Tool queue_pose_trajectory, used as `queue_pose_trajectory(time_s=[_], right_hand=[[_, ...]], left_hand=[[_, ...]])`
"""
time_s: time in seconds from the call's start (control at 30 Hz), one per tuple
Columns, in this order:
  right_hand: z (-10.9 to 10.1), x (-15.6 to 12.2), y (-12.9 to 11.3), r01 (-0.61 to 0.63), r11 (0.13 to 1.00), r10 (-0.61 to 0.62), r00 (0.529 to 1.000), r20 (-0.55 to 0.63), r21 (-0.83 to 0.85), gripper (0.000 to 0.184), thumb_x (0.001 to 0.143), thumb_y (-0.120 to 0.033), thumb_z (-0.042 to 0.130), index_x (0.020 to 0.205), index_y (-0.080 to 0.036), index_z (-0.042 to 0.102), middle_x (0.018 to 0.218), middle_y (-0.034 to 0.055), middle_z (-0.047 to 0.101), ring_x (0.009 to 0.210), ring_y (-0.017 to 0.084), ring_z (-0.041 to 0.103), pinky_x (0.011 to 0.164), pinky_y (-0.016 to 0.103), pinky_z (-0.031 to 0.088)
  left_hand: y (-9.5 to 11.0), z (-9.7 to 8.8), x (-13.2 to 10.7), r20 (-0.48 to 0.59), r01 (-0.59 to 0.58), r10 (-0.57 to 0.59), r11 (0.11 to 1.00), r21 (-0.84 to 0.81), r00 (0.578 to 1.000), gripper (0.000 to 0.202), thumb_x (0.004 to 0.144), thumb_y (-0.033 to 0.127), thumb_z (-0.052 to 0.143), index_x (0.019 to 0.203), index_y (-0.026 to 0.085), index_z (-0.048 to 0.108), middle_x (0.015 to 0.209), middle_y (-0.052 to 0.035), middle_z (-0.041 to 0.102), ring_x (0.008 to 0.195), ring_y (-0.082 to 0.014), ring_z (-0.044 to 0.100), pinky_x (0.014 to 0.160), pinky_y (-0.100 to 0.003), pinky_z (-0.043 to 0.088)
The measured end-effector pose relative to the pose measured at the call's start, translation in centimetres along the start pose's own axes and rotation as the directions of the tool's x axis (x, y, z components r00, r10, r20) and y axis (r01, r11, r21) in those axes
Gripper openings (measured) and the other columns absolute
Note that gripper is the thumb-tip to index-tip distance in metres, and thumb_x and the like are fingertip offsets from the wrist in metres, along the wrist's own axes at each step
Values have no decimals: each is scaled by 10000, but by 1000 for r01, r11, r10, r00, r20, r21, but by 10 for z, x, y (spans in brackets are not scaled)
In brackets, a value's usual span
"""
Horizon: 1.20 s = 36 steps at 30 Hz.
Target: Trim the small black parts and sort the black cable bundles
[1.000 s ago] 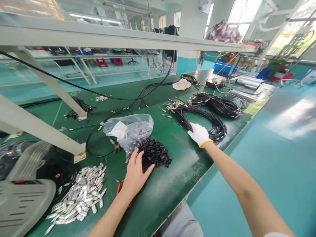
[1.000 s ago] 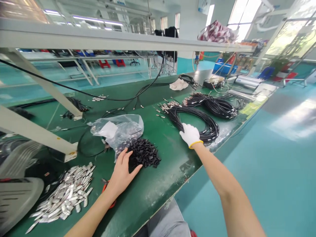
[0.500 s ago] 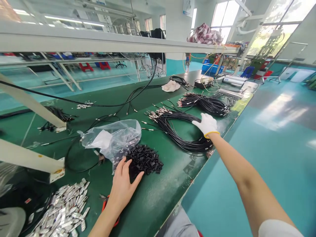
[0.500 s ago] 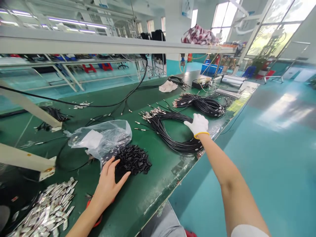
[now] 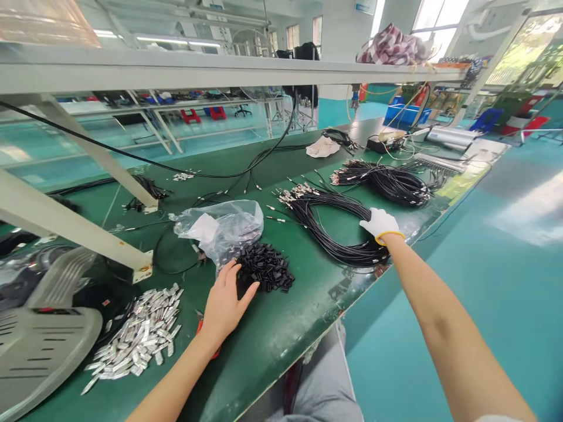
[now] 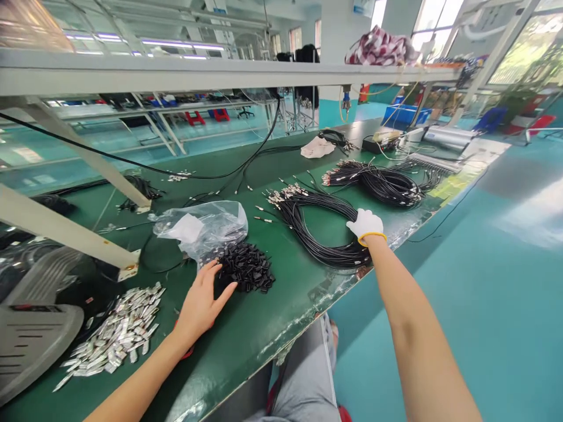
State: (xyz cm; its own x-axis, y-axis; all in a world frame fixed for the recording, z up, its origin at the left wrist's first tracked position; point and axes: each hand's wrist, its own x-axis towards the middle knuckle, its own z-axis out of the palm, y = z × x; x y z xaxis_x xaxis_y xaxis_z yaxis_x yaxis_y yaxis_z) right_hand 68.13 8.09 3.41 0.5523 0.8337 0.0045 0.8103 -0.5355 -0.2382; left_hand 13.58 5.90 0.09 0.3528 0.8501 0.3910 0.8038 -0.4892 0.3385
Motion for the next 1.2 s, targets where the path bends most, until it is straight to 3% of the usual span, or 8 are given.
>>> queue_pose_trajectory(time_s=[0.13, 0.23, 0.33, 0.47, 0.57, 0.67, 0.97, 1.2], right_hand=[[-7, 17, 35, 98, 986, -108, 992, 68, 137, 826, 819, -762, 602, 1450, -231, 548, 1388, 204, 572, 1205, 394, 604, 1019, 511, 442], [-7, 27, 63, 184, 947, -203, 978, 48, 265, 703, 949, -746, 398, 1497, -317, 500, 1463, 99, 567, 1302, 301, 568, 1092, 439, 430], [-3, 36, 82, 256, 902, -263, 964, -27, 347, 634, 1004, -661, 361, 1540, -331, 436, 1524, 47, 526, 1392, 247, 497, 1172, 418, 370], [-4, 53, 94, 317, 843, -319, 945, -72, 434, 663, 952, -609, 535, 1537, -309, 454, 1497, 52, 559, 1360, 274, 519, 1165, 461, 385], [-17, 65, 103, 344, 772, -347, 933, -99, 535, 727, 915, -591, 606, 1558, -298, 434, 1540, 69, 517, 1396, 300, 475, 1194, 491, 339], [-40, 77, 115, 238, 670, -341, 940, 7, 703, 809, 845, -592, 697, 1555, -292, 451, 1590, 67, 462, 1457, 325, 397, 1238, 514, 255], [-94, 114, 141, -23, 458, -365, 907, 211, 889, 582, 864, -493, 676, 1422, -344, 603, 1485, 27, 588, 1396, 287, 506, 1223, 528, 321], [-111, 153, 161, -396, 204, -387, 808, 445, 895, 611, 897, -691, 540, 1348, -295, 652, 1399, 86, 659, 1295, 289, 623, 1143, 538, 450]], left_hand=[[30, -14, 20, -43, -30, 32, 998, 46, 999, 594, 936, 559, 538, 1413, 210, 478, 1517, -160, 483, 1407, -373, 482, 1158, -624, 431], [85, -2, 62, 18, -170, 171, 985, -44, 985, 526, 911, 534, 572, 1393, 331, 516, 1508, -76, 519, 1386, -344, 514, 1148, -625, 460], [162, 43, 127, 166, -351, 383, 916, -193, 909, 439, 913, 487, 597, 1336, 371, 581, 1455, -54, 578, 1364, -316, 542, 1112, -563, 519], [258, 125, 214, 381, -484, 586, 808, -336, 715, 432, 961, 487, 544, 1356, 323, 602, 1429, -77, 610, 1351, -312, 561, 1141, -537, 488], [298, 169, 252, 423, -381, 487, 870, -313, 764, 441, 982, 504, 506, 1327, 249, 606, 1274, -115, 687, 1177, -307, 659, 1022, -519, 553], [318, 182, 262, 438, -224, 308, 946, -234, 844, 346, 996, 488, 479, 1131, 212, 638, 1069, -98, 704, 964, -267, 689, 877, -454, 580], [361, 164, 287, 545, -172, 215, 976, -129, 810, 346, 1018, 449, 375, 839, 218, 561, 854, -69, 618, 817, -248, 611, 798, -422, 519], [356, 173, 306, 561, -115, 157, 987, -110, 813, 344, 1012, 424, 363, 908, 228, 626, 964, -98, 670, 920, -271, 643, 875, -454, 526]])
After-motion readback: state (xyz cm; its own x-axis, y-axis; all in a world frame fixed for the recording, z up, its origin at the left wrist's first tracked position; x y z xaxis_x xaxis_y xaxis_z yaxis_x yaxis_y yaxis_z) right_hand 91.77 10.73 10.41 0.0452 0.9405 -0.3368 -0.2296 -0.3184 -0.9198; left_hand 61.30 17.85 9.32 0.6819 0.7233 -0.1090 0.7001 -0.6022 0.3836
